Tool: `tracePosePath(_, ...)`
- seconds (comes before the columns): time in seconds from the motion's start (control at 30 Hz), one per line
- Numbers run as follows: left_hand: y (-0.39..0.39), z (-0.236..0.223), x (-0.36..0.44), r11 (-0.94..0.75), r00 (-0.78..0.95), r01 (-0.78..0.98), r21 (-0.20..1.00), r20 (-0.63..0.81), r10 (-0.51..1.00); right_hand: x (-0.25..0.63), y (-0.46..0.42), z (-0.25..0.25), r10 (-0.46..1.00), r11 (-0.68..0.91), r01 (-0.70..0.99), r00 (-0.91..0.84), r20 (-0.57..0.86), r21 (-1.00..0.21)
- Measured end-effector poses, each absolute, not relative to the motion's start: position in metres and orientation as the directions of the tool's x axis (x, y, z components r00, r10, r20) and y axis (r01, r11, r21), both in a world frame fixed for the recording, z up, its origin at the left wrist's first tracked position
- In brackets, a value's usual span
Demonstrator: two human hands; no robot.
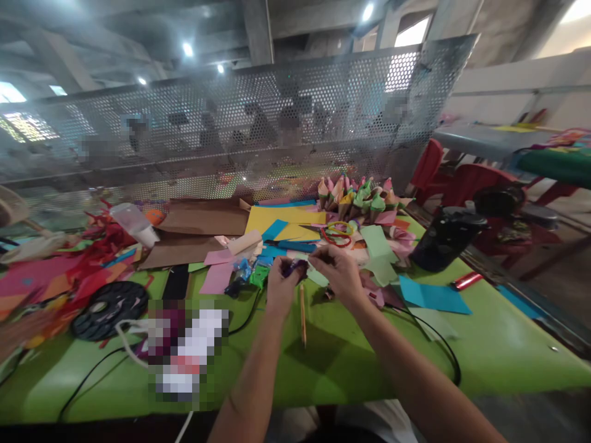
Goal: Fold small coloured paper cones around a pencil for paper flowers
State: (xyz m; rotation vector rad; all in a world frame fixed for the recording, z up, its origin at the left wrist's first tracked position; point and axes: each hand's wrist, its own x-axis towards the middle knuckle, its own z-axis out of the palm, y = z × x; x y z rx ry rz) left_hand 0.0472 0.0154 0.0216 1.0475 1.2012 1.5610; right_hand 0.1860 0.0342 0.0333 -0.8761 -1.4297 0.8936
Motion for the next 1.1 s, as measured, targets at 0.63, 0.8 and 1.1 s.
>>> tracePosePath(0.63, 0.0, 0.032, -0.049, 0.152, -0.521, 0.758, 0.634, 0.449, 0.726, 0.194, 0.049, 0.027, 0.984, 0.031, -0.469, -0.14, 0.109, -0.883)
tracePosePath(0.8, -0.003, 0.025, -0.059, 0.441, -0.564, 0.811, 0.385, 0.312, 0.765, 0.193, 0.05, 0.025, 0.98, 0.019, -0.453, -0.169, 0.107, -0.892)
tracePosePath(1.1, -0.002, 0.025, -0.041, 0.183, -0.446, 0.844, 0.504, 0.471, 0.761, 0.195, 0.047, 0.029, 0.972, -0.008, -0.474, -0.211, 0.105, -0.88)
